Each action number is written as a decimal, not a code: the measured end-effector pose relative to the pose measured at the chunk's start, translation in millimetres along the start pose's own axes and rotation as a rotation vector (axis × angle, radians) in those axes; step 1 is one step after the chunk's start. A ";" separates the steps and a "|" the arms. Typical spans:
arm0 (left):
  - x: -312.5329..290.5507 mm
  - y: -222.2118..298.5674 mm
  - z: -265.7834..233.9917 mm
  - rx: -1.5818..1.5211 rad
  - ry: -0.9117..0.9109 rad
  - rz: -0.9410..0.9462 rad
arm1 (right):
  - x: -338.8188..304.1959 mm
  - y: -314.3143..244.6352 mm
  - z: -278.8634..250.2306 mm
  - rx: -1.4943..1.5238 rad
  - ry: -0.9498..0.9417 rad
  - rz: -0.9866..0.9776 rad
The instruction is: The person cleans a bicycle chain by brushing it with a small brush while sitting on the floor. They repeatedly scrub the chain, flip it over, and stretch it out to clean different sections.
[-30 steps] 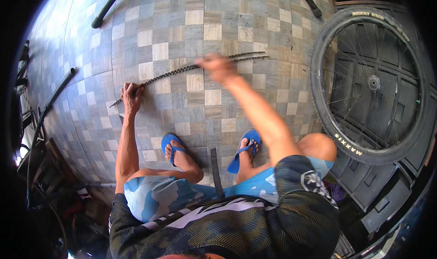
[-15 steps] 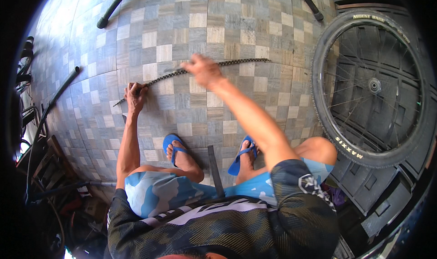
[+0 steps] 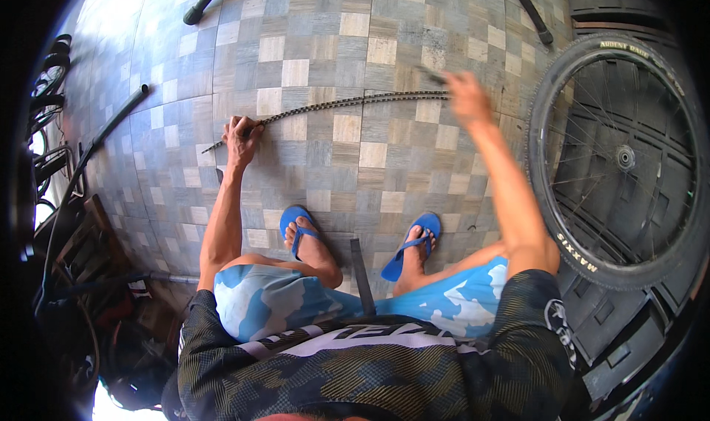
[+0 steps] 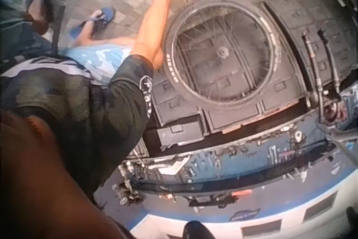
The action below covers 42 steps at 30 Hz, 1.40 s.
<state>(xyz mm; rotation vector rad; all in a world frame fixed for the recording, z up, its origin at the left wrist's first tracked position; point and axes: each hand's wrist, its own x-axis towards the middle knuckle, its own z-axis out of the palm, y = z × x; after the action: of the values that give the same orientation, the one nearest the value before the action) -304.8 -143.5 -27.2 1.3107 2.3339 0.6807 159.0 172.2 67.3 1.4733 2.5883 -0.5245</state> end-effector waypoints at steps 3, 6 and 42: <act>0.3 1.4 -3.1 0.015 0.000 -0.021 | 20.1 -169.5 51.9 0.269 -0.074 -0.264; 16.6 17.1 6.7 -0.023 -0.011 0.015 | 22.4 -250.7 112.4 0.212 0.182 -0.519; 0.2 1.1 -1.1 0.035 0.005 -0.019 | -1.6 36.3 -23.7 -0.092 0.024 -0.105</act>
<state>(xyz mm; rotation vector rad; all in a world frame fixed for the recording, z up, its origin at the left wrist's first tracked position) -304.8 -143.1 -25.7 1.3011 2.3694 0.6402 192.4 196.2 81.1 1.3294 2.6806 -0.3959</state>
